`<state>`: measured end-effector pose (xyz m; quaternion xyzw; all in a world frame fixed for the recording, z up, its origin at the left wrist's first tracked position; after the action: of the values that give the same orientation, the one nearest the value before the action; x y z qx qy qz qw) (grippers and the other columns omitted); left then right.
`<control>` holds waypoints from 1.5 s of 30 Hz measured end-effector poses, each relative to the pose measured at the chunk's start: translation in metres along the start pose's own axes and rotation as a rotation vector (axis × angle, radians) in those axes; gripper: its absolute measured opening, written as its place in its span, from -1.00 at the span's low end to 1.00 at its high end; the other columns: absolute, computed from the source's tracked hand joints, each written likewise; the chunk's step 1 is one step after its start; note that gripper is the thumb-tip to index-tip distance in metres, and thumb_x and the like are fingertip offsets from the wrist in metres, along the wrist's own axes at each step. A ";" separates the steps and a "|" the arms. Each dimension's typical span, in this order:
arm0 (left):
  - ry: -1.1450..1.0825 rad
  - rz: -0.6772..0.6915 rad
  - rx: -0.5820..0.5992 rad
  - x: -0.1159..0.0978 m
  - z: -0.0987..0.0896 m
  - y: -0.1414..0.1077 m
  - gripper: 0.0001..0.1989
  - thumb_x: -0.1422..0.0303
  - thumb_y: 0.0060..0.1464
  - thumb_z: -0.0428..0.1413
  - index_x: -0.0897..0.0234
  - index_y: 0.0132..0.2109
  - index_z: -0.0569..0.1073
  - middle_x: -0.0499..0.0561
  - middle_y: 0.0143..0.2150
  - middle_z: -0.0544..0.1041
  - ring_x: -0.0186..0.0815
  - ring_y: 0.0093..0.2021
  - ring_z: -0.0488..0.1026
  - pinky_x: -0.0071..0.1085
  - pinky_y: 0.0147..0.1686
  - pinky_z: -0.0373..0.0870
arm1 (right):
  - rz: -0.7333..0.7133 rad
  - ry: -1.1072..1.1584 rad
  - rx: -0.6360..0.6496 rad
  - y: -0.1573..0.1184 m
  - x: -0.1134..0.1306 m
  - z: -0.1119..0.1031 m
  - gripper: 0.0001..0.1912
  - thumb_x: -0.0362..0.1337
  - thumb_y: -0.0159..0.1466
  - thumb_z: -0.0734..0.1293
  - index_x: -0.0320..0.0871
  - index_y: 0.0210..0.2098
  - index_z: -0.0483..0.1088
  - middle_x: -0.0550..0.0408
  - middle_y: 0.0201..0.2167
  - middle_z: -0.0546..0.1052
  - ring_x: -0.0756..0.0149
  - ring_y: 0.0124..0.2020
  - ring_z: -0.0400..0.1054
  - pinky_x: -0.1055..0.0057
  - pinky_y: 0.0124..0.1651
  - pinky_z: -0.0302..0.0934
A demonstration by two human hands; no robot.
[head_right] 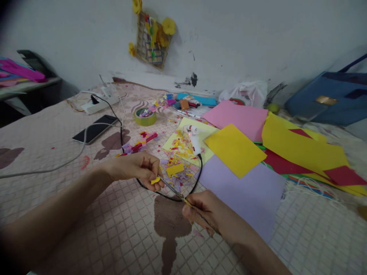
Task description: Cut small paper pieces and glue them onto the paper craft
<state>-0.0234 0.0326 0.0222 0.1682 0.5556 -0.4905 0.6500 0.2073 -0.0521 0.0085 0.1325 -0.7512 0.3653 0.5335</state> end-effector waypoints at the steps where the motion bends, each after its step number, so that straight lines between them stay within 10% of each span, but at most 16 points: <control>1: 0.001 0.003 0.003 0.000 0.000 0.000 -0.87 0.44 -0.09 0.21 0.38 -0.45 0.38 0.00 -0.41 0.59 -0.36 -0.35 0.55 -0.50 -0.33 0.49 | 0.006 0.000 0.003 0.000 -0.001 0.000 -0.59 0.00 0.25 0.12 -0.16 -0.56 0.19 0.33 -0.77 0.05 0.53 -0.72 -0.08 0.58 -0.66 -0.06; 24: -0.020 0.003 0.003 -0.001 0.000 0.000 -0.86 0.44 -0.11 0.21 0.38 -0.45 0.38 0.02 -0.41 0.59 -0.37 -0.37 0.55 -0.51 -0.36 0.49 | 0.003 0.024 -0.005 -0.001 -0.003 0.001 -0.56 0.05 0.25 0.11 -0.17 -0.54 0.20 0.34 -0.77 0.04 0.54 -0.72 -0.12 0.57 -0.66 -0.16; 37: -0.185 0.158 -0.370 0.009 0.027 0.013 -0.78 0.37 -0.16 0.26 0.39 -0.43 0.38 -0.03 -0.40 0.50 -0.44 -0.36 0.45 -0.45 -0.25 0.40 | -0.106 0.137 -0.577 0.017 0.000 0.000 -0.52 0.17 0.08 0.23 -0.17 -0.53 0.24 0.30 -0.72 0.14 0.52 -0.71 0.00 0.53 -0.66 -0.09; 45: -0.082 0.266 -0.433 0.020 0.045 0.018 -0.82 0.33 -0.06 0.19 0.36 -0.39 0.38 -0.04 -0.38 0.44 -0.41 -0.35 0.39 -0.39 -0.23 0.33 | -0.173 0.161 -0.668 0.025 0.010 0.018 -0.67 -0.03 0.09 0.30 -0.20 -0.37 0.36 0.27 -0.68 0.26 0.49 -0.69 0.10 0.53 -0.64 0.00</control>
<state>0.0141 -0.0023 0.0136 0.0765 0.5937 -0.2766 0.7518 0.1758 -0.0458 0.0046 -0.0153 -0.7709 0.0624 0.6337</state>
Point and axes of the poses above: each hand's wrist, its own y-axis towards the middle knuckle, its own z-axis out of the palm, x = y × z, the point moved 1 cm from there along y, towards the middle knuckle
